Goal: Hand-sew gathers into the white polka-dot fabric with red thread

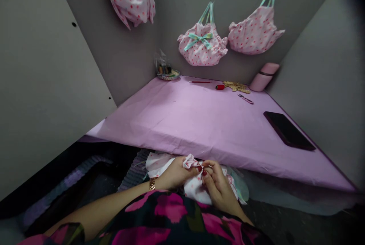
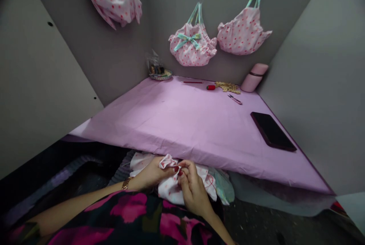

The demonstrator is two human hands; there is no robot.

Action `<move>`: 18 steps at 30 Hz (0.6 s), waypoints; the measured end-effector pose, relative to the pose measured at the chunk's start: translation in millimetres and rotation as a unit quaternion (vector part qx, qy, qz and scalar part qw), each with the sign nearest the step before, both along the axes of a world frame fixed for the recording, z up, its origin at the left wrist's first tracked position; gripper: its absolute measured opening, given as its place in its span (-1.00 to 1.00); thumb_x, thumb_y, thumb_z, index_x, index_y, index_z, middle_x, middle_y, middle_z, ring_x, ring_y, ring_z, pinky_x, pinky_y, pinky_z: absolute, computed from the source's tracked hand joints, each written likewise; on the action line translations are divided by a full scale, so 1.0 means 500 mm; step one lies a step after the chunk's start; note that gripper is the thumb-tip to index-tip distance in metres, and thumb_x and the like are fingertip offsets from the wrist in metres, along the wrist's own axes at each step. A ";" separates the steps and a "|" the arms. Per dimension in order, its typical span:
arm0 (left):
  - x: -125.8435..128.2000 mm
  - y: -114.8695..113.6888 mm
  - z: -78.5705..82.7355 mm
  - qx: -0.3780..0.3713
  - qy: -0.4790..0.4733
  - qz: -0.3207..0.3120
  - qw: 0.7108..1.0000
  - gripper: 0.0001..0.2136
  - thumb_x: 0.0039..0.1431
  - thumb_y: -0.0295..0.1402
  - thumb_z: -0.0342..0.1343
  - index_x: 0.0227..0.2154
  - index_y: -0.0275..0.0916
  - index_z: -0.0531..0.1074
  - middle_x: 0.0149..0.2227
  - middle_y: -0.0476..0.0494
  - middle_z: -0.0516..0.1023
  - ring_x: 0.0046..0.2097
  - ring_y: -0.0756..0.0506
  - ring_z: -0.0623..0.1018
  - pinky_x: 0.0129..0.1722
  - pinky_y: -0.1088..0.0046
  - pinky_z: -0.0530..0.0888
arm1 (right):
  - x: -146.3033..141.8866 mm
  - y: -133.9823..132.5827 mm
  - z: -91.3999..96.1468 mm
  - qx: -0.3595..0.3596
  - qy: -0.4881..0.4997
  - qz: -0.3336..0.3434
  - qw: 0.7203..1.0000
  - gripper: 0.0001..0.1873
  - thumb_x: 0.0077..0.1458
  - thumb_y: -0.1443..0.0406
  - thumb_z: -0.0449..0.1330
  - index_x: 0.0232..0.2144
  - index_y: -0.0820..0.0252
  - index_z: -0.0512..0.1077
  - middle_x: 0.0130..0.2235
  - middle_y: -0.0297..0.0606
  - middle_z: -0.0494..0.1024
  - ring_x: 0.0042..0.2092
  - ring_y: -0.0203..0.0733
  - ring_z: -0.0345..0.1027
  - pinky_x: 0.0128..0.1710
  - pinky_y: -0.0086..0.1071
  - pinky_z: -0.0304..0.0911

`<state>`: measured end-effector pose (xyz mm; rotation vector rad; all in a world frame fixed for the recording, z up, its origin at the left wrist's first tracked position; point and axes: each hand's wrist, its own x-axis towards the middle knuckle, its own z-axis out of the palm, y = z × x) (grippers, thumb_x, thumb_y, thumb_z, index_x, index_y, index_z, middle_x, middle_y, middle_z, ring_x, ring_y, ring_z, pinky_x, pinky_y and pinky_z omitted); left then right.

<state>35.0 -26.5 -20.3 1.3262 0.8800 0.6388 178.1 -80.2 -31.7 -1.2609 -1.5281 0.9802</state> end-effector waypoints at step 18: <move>0.004 -0.006 0.014 0.018 0.024 -0.001 1.000 -0.86 -0.08 -0.31 0.10 -0.57 -0.28 0.33 -0.56 0.05 0.32 -0.49 0.04 0.25 -0.46 0.54 0.19 | 0.051 0.042 0.076 -0.084 0.371 -0.146 0.913 -0.76 -0.11 0.18 0.26 -0.46 0.13 0.26 -0.55 -0.45 0.32 -0.69 -0.49 -0.01 -0.74 -0.62 -0.08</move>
